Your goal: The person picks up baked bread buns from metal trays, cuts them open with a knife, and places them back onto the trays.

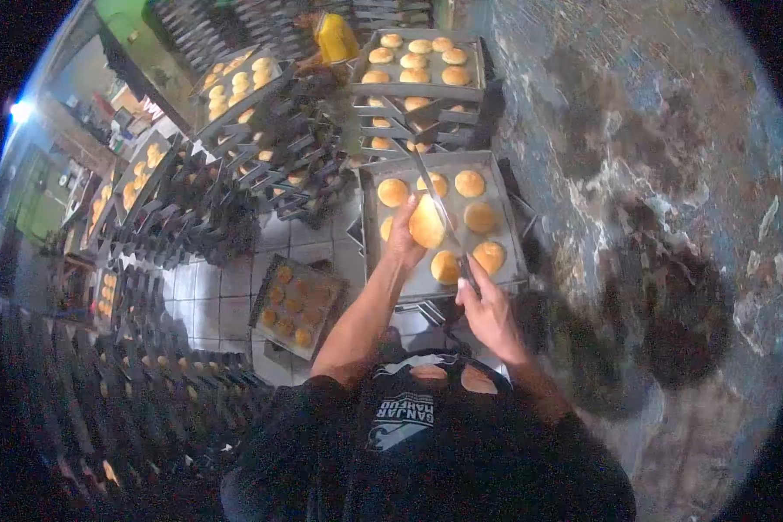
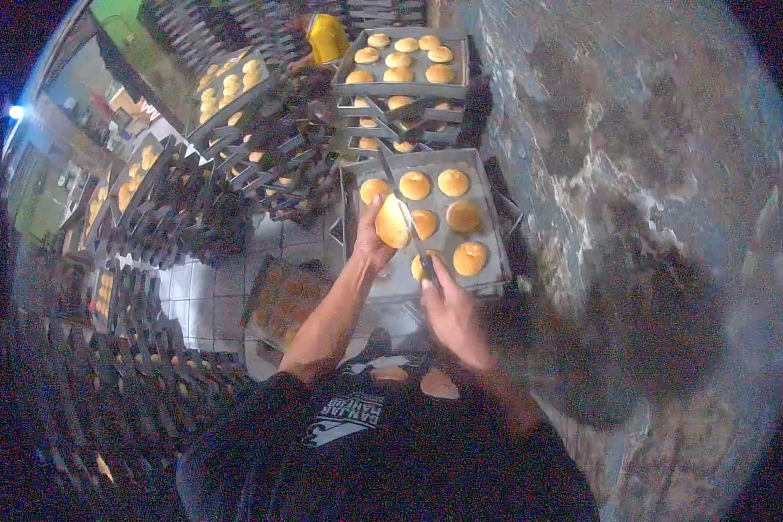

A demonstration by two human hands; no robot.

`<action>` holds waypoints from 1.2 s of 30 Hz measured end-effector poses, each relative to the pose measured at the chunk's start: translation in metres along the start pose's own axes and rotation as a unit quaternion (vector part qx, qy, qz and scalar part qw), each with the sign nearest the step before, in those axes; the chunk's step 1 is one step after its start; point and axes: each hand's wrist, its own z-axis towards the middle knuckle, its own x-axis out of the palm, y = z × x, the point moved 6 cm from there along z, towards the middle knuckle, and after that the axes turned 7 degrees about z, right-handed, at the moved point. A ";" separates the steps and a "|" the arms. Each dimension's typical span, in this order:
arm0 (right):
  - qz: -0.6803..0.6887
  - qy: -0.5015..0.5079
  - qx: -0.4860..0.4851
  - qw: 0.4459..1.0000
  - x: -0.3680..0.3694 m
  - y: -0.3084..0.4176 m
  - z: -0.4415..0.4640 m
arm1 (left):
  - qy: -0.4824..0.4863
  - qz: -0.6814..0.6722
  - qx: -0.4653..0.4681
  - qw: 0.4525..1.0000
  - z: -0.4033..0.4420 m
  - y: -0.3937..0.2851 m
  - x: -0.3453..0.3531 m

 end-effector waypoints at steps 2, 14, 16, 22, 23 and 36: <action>0.002 0.000 0.001 1.000 -0.002 0.006 0.011 | -0.013 -0.001 0.002 1.000 -0.003 0.002 0.004; 0.024 0.012 0.029 0.999 0.007 0.000 0.020 | 0.025 0.091 0.005 0.995 -0.008 -0.003 -0.003; 0.027 0.041 0.042 0.998 0.005 0.014 0.001 | 0.045 0.094 0.006 0.994 0.000 -0.021 -0.016; 0.016 0.049 0.054 0.997 0.008 0.012 -0.002 | 0.096 0.215 0.015 0.972 -0.013 -0.018 -0.005; 0.015 0.045 0.056 0.997 0.009 0.010 0.005 | 0.099 0.215 0.012 0.972 -0.014 -0.017 -0.001; 0.029 0.093 0.087 0.991 0.010 0.002 0.013 | 0.075 0.169 -0.035 0.982 -0.004 0.000 -0.028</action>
